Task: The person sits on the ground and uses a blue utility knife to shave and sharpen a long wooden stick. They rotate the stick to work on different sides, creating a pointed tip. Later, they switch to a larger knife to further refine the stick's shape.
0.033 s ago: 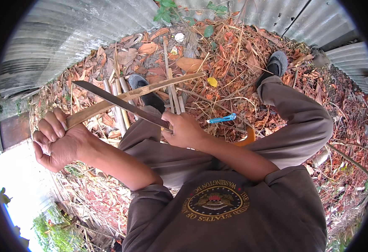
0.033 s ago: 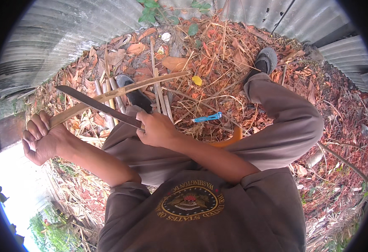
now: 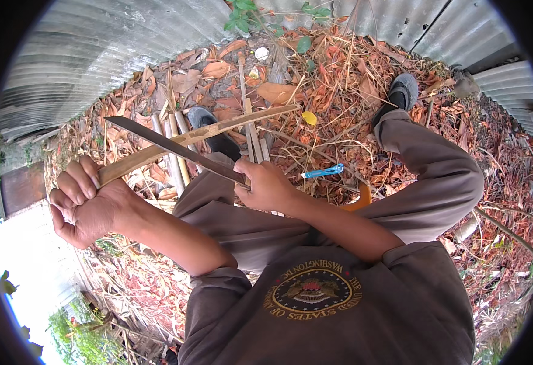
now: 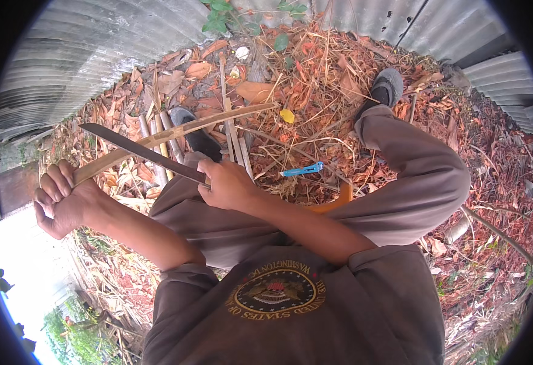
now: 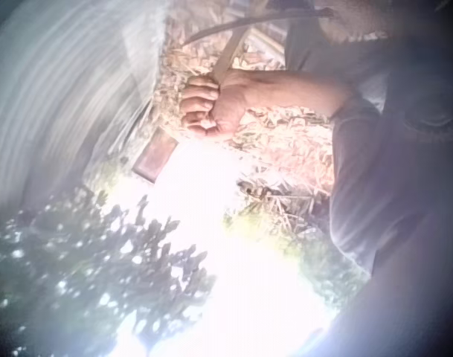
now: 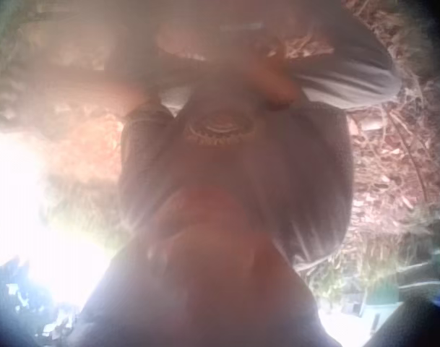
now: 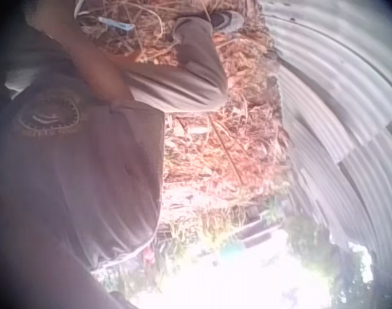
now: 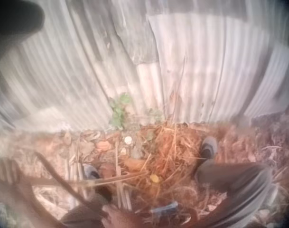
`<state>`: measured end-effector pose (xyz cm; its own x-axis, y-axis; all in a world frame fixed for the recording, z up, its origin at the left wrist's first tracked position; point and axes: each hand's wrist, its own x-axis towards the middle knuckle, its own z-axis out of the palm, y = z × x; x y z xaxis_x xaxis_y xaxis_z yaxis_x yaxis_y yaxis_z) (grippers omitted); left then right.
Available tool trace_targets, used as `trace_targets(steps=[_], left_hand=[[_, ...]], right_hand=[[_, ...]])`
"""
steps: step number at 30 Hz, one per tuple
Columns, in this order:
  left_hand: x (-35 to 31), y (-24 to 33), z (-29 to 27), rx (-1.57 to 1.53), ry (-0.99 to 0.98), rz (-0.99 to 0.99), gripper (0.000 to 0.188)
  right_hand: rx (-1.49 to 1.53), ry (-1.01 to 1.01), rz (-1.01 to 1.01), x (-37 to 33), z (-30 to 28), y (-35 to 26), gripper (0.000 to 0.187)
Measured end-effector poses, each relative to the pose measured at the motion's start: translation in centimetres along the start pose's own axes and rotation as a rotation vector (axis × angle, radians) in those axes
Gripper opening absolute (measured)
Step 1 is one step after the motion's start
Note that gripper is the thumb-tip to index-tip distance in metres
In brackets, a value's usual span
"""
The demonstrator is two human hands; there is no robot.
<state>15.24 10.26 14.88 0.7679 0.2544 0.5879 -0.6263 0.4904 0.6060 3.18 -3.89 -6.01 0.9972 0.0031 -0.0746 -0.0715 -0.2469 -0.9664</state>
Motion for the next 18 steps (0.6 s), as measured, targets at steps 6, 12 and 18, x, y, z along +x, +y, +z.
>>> trace_targets(steps=[6, 12, 18], left_hand=[[-0.3, 0.1, 0.1, 0.018, -0.048, 0.037, 0.029], [-0.5, 0.0, -1.5, -0.036, 0.004, 0.001, 0.027], [-0.5, 0.1, -1.1, -0.009, 0.017, 0.025, 0.029]], right_hand=[[-0.129, 0.043, 0.535, 1.8, -2.2, 18.5, 0.023], [-0.050, 0.015, 0.125, 2.0, -0.1, 3.6, 0.032], [-0.070, 0.135, 0.319, 2.4, 1.8, 16.0, 0.028]])
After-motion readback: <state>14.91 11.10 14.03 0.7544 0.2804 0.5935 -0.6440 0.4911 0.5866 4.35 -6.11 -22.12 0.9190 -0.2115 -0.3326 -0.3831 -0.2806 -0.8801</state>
